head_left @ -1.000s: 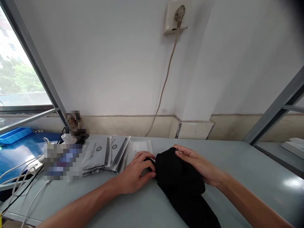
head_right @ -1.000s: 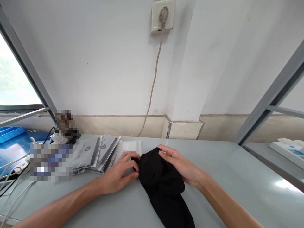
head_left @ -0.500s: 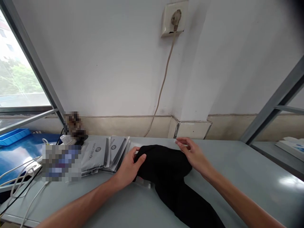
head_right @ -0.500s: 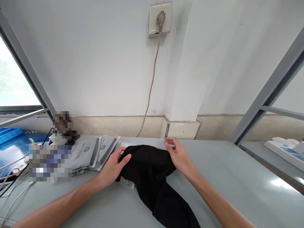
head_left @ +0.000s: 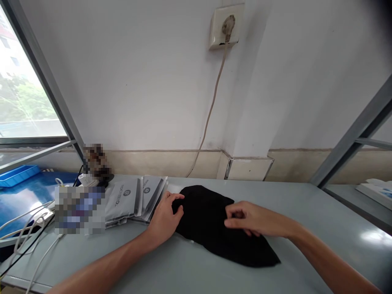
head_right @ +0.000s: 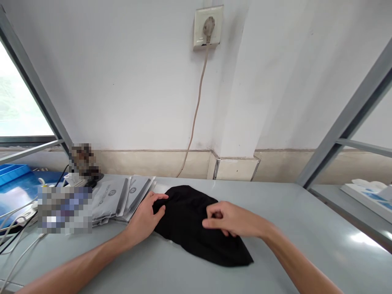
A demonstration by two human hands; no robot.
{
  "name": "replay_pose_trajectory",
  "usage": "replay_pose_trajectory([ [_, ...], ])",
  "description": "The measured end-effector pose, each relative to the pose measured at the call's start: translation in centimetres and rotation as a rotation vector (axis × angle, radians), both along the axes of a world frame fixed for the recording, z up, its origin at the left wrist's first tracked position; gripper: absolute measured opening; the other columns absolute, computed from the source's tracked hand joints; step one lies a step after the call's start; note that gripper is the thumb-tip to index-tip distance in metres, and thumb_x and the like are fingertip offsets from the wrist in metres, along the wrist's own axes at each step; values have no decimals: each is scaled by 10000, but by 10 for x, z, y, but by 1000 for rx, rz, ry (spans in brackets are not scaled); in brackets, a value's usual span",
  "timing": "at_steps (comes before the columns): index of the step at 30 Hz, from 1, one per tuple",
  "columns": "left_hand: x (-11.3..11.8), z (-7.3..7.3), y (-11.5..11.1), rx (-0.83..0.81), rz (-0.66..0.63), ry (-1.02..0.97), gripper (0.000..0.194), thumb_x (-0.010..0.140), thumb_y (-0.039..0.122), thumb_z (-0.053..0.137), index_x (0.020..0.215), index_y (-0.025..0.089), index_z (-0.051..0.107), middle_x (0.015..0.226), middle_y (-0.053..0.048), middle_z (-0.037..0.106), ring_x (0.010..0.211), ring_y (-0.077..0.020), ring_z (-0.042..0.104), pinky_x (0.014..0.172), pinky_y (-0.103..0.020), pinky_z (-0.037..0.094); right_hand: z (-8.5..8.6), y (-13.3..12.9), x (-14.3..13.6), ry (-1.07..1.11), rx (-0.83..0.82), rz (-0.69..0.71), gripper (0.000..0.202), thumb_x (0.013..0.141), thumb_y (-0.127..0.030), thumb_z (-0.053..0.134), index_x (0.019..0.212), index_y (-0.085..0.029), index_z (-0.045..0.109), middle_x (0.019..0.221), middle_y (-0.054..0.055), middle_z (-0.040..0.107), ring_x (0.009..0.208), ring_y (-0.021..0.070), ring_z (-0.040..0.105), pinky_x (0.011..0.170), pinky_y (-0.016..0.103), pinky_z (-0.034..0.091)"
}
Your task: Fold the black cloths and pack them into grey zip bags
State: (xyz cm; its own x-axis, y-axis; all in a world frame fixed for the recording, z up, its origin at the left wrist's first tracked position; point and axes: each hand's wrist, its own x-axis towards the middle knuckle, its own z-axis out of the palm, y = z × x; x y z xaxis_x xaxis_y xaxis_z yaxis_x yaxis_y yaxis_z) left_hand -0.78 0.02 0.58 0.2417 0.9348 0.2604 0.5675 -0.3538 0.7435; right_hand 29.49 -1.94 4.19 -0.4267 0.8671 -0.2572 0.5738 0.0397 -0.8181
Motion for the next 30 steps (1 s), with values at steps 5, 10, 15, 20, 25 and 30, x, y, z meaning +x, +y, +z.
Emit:
replay_pose_trajectory([
  [5, 1, 1, -2, -5, -64, 39, 224, 941, 284, 561, 1063, 235, 743, 948, -22, 697, 708, -171, 599, 695, -310, 483, -23, 25, 20, -112, 356, -447, 345, 816, -604, 730, 922, -282, 666, 655, -15, 582, 595, 193, 485, 533, 281, 359],
  [10, 1, 8, -11, -152, -370, 162, 421, 1030, 495, 492, 936, 198, 775, 806, -9, 726, 672, -155, 600, 607, -264, 410, -28, 30, 13, -309, 863, -741, 422, 923, -476, 495, 1233, -196, 556, 1082, 145, 662, 875, 301, 637, 736, 399, 486],
  [15, 1, 9, -13, 33, -364, 211, 327, 1074, 368, 423, 1027, 211, 706, 882, -10, 703, 780, -162, 627, 733, -285, 466, -20, 13, -14, -431, 452, -392, 545, 1005, -681, 338, 706, -257, 502, 559, 2, 602, 578, 226, 601, 612, 335, 445],
  [20, -2, -4, -6, 185, -327, 271, 332, 983, 251, 567, 1315, 238, 551, 1402, -100, 549, 1305, -266, 523, 1109, -440, 434, -42, 14, -18, -792, 538, -391, 613, 920, -772, 445, 965, -197, 651, 1069, 181, 736, 1024, 407, 683, 807, 491, 527],
  [25, -5, -10, -6, 191, -352, 367, 642, 973, 364, 644, 1546, 285, 365, 1566, -108, 428, 1405, -319, 433, 1158, -535, 384, -52, 27, 26, -908, 505, -253, 620, 960, -493, 561, 1488, -170, 522, 1530, 192, 560, 1445, 452, 451, 1141, 596, 396],
  [30, -3, 0, -10, 186, -412, 418, 250, 1032, 416, 580, 1238, 307, 670, 1207, -60, 597, 1181, -268, 539, 1048, -476, 451, -50, 31, 41, -975, 640, -353, 531, 985, -179, 422, 1510, -141, 492, 1506, 246, 543, 1213, 412, 647, 902, 521, 572],
])
